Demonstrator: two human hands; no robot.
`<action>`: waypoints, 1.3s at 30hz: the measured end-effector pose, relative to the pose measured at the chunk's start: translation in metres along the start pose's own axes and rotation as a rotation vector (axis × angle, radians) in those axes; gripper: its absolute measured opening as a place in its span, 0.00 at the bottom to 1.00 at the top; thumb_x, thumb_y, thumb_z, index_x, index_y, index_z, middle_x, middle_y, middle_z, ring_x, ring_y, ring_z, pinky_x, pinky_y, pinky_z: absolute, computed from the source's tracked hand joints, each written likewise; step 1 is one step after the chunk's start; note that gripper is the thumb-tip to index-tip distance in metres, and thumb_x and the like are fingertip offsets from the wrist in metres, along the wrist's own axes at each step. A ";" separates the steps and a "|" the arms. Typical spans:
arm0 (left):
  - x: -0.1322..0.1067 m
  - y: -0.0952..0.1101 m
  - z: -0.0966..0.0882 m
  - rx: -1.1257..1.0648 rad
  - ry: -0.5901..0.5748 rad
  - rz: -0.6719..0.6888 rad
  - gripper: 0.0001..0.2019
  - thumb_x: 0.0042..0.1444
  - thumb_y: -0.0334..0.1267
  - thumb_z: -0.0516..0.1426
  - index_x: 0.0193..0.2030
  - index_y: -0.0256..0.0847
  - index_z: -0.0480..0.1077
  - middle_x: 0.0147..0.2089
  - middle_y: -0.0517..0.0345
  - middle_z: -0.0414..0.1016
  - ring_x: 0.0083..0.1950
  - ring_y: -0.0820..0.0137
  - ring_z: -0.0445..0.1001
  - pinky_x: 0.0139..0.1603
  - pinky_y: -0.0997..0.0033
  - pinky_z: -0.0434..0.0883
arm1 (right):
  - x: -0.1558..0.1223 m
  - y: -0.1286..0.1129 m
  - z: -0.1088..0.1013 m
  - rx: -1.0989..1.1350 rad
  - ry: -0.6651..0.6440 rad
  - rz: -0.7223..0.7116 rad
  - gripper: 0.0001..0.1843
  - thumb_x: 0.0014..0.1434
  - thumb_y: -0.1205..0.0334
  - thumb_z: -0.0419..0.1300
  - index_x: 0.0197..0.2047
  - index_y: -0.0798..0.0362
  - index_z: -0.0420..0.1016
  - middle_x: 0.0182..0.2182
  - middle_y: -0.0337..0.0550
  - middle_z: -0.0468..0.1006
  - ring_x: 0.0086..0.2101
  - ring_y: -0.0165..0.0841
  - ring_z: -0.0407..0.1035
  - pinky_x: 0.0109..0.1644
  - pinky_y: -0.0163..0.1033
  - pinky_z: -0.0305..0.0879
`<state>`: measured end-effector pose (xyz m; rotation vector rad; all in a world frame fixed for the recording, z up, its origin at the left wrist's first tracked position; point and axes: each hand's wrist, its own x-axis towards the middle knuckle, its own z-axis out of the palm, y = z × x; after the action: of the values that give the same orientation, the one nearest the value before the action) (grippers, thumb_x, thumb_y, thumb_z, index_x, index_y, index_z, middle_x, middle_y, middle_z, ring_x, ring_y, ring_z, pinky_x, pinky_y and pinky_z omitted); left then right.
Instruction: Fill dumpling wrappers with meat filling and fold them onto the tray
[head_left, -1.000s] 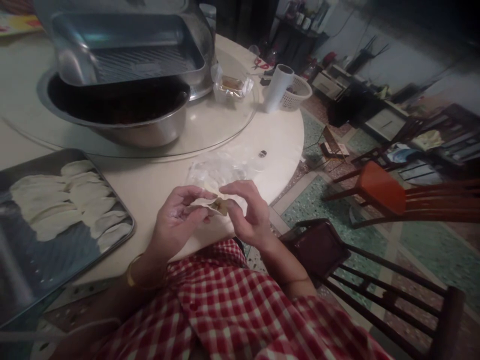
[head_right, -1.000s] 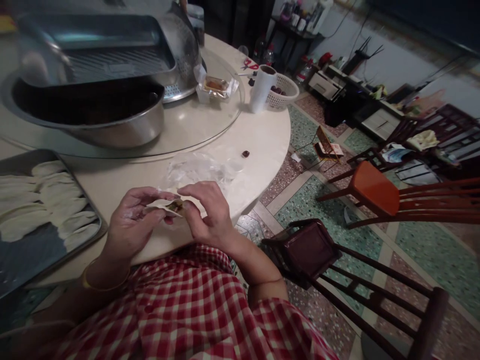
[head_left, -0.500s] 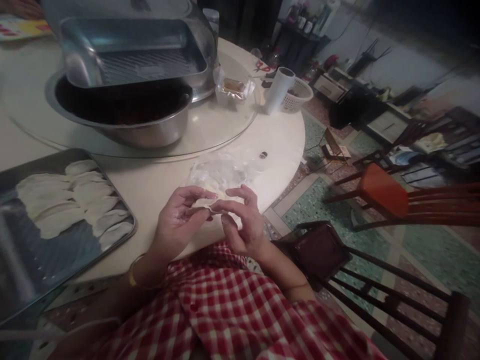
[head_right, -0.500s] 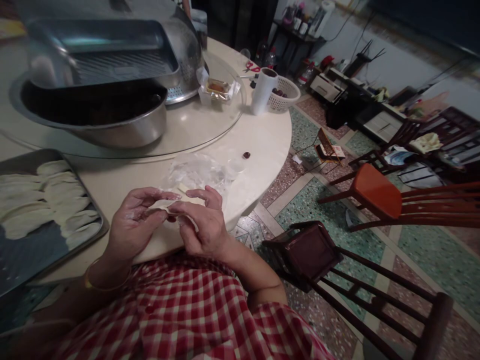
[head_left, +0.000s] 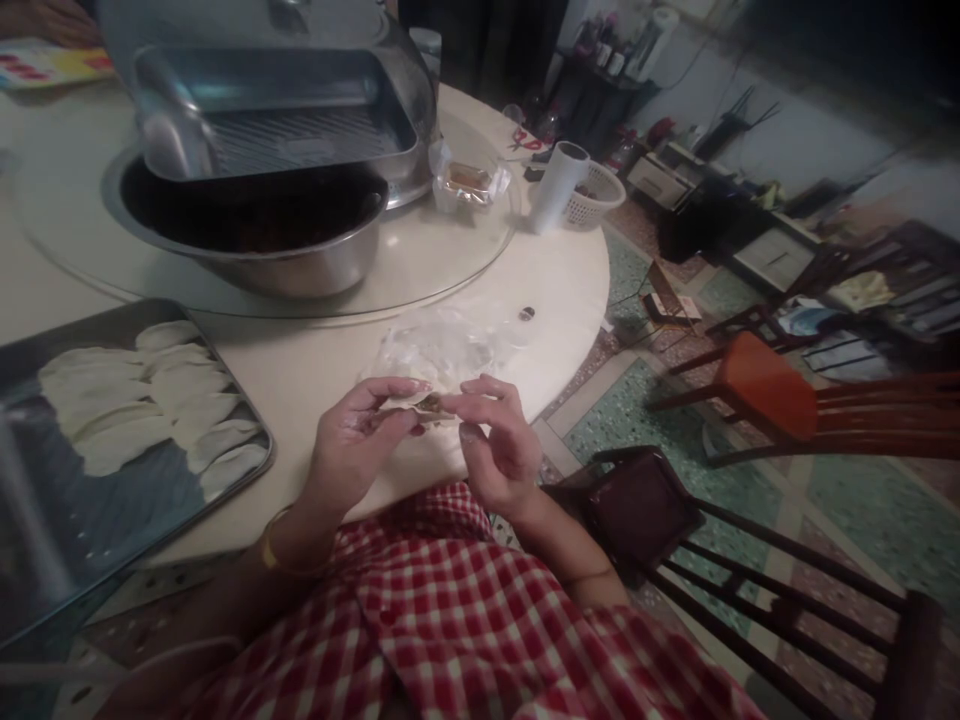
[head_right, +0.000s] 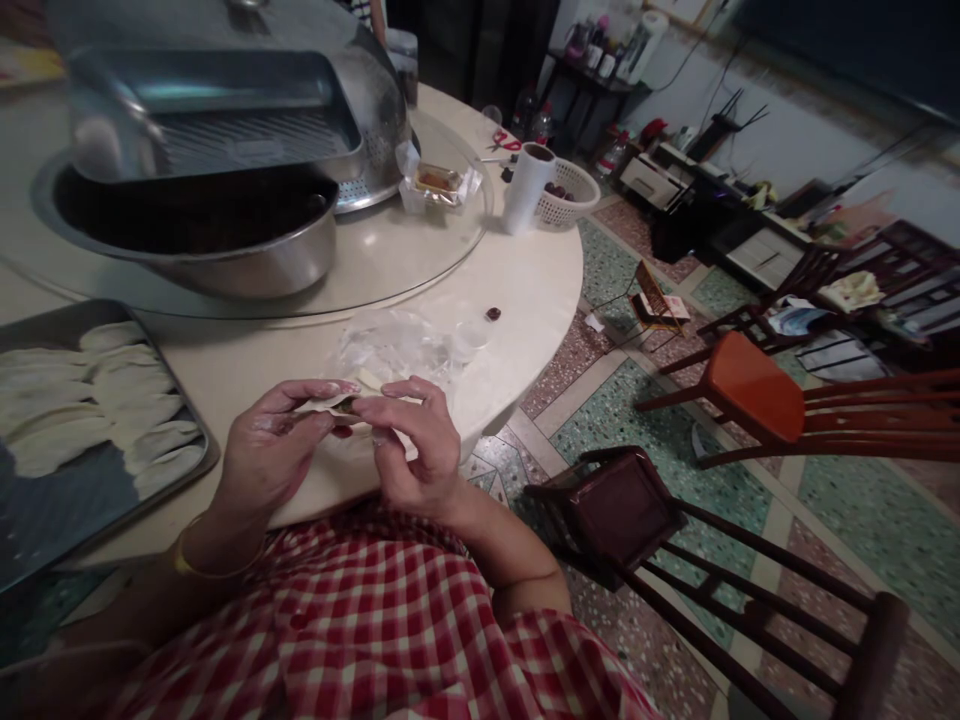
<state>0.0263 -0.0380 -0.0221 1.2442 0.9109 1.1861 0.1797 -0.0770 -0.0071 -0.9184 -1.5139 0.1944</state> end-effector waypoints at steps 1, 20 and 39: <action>0.000 -0.001 0.000 0.000 -0.002 -0.002 0.09 0.53 0.37 0.63 0.42 0.41 0.74 0.45 0.54 0.80 0.42 0.68 0.80 0.36 0.72 0.79 | 0.001 0.001 0.000 -0.010 0.031 -0.013 0.16 0.59 0.72 0.53 0.47 0.44 0.69 0.38 0.42 0.82 0.44 0.36 0.73 0.51 0.52 0.69; -0.001 0.014 0.005 0.295 -0.237 0.227 0.02 0.54 0.33 0.60 0.34 0.43 0.73 0.47 0.52 0.76 0.51 0.65 0.75 0.46 0.69 0.76 | 0.006 0.010 -0.009 -0.043 -0.126 0.298 0.03 0.58 0.65 0.60 0.35 0.50 0.75 0.36 0.41 0.76 0.41 0.32 0.70 0.47 0.44 0.69; -0.004 0.019 0.011 0.352 -0.178 0.280 0.07 0.56 0.35 0.59 0.41 0.43 0.76 0.44 0.53 0.77 0.46 0.66 0.75 0.37 0.73 0.76 | -0.002 0.000 -0.014 -0.305 -0.120 -0.100 0.12 0.56 0.67 0.59 0.44 0.46 0.74 0.43 0.44 0.74 0.45 0.38 0.68 0.50 0.51 0.67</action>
<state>0.0327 -0.0456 -0.0027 1.7785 0.8543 1.1364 0.1920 -0.0838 -0.0055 -1.0830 -1.7267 -0.0577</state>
